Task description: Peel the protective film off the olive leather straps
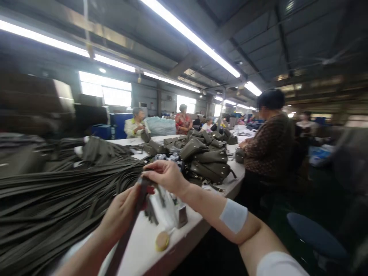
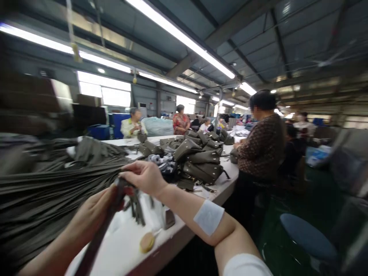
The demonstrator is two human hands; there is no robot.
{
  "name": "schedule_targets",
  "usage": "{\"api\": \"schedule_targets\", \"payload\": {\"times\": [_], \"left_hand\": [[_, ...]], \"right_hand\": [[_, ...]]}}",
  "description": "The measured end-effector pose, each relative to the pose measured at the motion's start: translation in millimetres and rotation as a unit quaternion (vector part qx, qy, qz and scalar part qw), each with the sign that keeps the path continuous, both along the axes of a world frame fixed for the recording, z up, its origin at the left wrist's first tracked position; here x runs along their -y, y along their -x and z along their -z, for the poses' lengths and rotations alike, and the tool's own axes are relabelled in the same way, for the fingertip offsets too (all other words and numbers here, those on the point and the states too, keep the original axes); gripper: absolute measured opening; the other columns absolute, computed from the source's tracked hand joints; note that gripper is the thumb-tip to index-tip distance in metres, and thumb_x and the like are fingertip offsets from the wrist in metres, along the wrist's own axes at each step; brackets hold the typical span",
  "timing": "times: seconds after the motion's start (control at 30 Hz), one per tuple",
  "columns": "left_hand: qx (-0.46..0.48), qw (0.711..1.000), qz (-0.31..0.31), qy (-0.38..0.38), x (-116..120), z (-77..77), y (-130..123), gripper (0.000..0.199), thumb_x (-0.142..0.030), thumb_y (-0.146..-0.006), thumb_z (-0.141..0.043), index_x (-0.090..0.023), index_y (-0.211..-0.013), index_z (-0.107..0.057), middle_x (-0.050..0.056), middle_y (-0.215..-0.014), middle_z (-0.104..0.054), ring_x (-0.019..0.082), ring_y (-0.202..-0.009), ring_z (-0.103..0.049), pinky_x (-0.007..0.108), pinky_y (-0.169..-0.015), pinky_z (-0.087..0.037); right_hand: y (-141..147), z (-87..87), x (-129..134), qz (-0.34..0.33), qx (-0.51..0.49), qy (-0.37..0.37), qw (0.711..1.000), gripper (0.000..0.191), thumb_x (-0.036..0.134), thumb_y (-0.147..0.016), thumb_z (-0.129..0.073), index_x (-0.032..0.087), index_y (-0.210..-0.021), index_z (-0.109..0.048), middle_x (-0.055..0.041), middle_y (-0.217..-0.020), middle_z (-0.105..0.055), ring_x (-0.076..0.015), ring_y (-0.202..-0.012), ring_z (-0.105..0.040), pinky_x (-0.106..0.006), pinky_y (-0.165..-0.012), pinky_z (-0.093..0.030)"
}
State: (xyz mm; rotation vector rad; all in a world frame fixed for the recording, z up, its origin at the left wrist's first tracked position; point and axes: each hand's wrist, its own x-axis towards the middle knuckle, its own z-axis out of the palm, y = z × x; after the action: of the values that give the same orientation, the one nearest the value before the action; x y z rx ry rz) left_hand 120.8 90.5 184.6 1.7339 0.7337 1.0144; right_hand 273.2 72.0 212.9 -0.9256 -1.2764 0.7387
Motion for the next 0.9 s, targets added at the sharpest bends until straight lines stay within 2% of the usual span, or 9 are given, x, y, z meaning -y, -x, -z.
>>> {"api": "schedule_targets", "payload": {"times": [0.2,0.3,0.37,0.47,0.57,0.63,0.77,0.83,0.9], "left_hand": [[0.096,0.993,0.064,0.039,-3.7,7.9,-9.6,0.075,-0.082,-0.074,-0.048,-0.010,-0.075,-0.068,0.002,-0.053,-0.055,0.011,-0.047,-0.046,0.023,-0.048,-0.036],[0.130,0.989,0.058,0.036,-8.5,11.7,-8.6,0.073,-0.079,-0.077,-0.049,-0.009,-0.078,-0.069,0.004,-0.060,-0.060,0.010,-0.045,-0.047,0.023,-0.047,-0.037],[0.166,0.984,0.044,0.036,-8.0,9.5,-6.1,0.072,-0.078,-0.077,-0.050,-0.009,-0.081,-0.070,0.005,-0.066,-0.063,0.009,-0.044,-0.047,0.022,-0.045,-0.036],[0.203,0.978,0.029,0.028,-6.8,3.4,-3.2,0.069,-0.076,-0.078,-0.051,-0.010,-0.084,-0.070,0.004,-0.067,-0.064,0.007,-0.043,-0.047,0.021,-0.043,-0.033],[0.213,0.976,0.034,0.030,-6.9,-0.2,-2.9,0.067,-0.075,-0.079,-0.052,-0.010,-0.082,-0.070,0.003,-0.065,-0.062,0.006,-0.041,-0.046,0.020,-0.042,-0.032],[0.210,0.976,0.042,0.040,-6.9,-0.2,-0.8,0.065,-0.073,-0.078,-0.055,-0.011,-0.091,-0.069,0.002,-0.066,-0.062,0.006,-0.040,-0.046,0.020,-0.041,-0.033],[0.188,0.977,0.068,0.080,-2.9,7.5,17.6,0.087,-0.061,-0.071,-0.073,-0.016,-0.137,-0.040,0.001,-0.079,-0.070,0.010,-0.045,-0.055,0.023,-0.049,-0.045],[0.139,0.974,0.115,0.135,0.5,17.4,31.0,0.082,-0.059,-0.069,-0.076,-0.012,-0.130,-0.046,0.006,-0.082,-0.073,0.014,-0.054,-0.062,0.026,-0.055,-0.048],[0.088,0.964,0.160,0.192,2.1,29.4,43.7,0.064,-0.064,-0.071,-0.071,-0.010,-0.105,-0.060,0.008,-0.074,-0.073,0.017,-0.057,-0.064,0.027,-0.058,-0.048]], "right_hand": [[-2.7,8.0,1.4,0.007,0.038,0.027,0.999,0.034,0.039,-0.068,-0.080,0.014,-0.089,-0.072,-0.0022,-0.070,-0.072,-0.0125,-0.054,-0.061,-0.024,-0.052,-0.050],[-12.4,10.7,1.5,0.012,0.030,-0.006,0.999,0.037,0.040,-0.071,-0.078,0.017,-0.099,-0.071,-0.0071,-0.089,-0.075,-0.0192,-0.078,-0.068,-0.032,-0.074,-0.055],[-12.7,18.1,5.4,0.024,-0.010,-0.036,0.999,0.042,0.038,-0.072,-0.078,0.020,-0.108,-0.067,-0.0088,-0.107,-0.073,-0.0232,-0.101,-0.066,-0.039,-0.094,-0.049],[7.1,44.8,17.2,-0.068,-0.051,0.022,0.996,0.054,0.035,-0.065,-0.082,0.024,-0.116,-0.064,-0.0085,-0.118,-0.069,-0.0268,-0.112,-0.061,-0.044,-0.103,-0.042],[46.8,81.9,33.5,-0.260,-0.025,0.174,0.950,0.054,0.031,-0.061,-0.085,0.023,-0.111,-0.069,-0.0086,-0.112,-0.071,-0.0303,-0.112,-0.061,-0.044,-0.099,-0.043],[72.3,101.1,41.7,-0.321,-0.035,0.230,0.918,0.038,0.036,-0.066,-0.081,0.018,-0.099,-0.073,-0.0100,-0.099,-0.074,-0.0307,-0.105,-0.064,-0.045,-0.097,-0.043],[97.1,109.9,41.6,-0.319,-0.083,0.254,0.909,0.033,0.045,-0.076,-0.070,0.012,-0.081,-0.072,-0.0105,-0.073,-0.072,-0.0275,-0.076,-0.069,-0.047,-0.087,-0.047],[99.4,105.0,37.3,-0.316,-0.108,0.256,0.907,0.030,0.043,-0.074,-0.073,0.014,-0.080,-0.069,-0.0080,-0.069,-0.070,-0.0258,-0.068,-0.069,-0.046,-0.082,-0.050],[99.0,101.0,35.8,-0.325,-0.130,0.267,0.898,0.027,0.041,-0.073,-0.074,0.016,-0.082,-0.066,-0.0050,-0.068,-0.069,-0.0226,-0.062,-0.068,-0.042,-0.076,-0.052]]}}
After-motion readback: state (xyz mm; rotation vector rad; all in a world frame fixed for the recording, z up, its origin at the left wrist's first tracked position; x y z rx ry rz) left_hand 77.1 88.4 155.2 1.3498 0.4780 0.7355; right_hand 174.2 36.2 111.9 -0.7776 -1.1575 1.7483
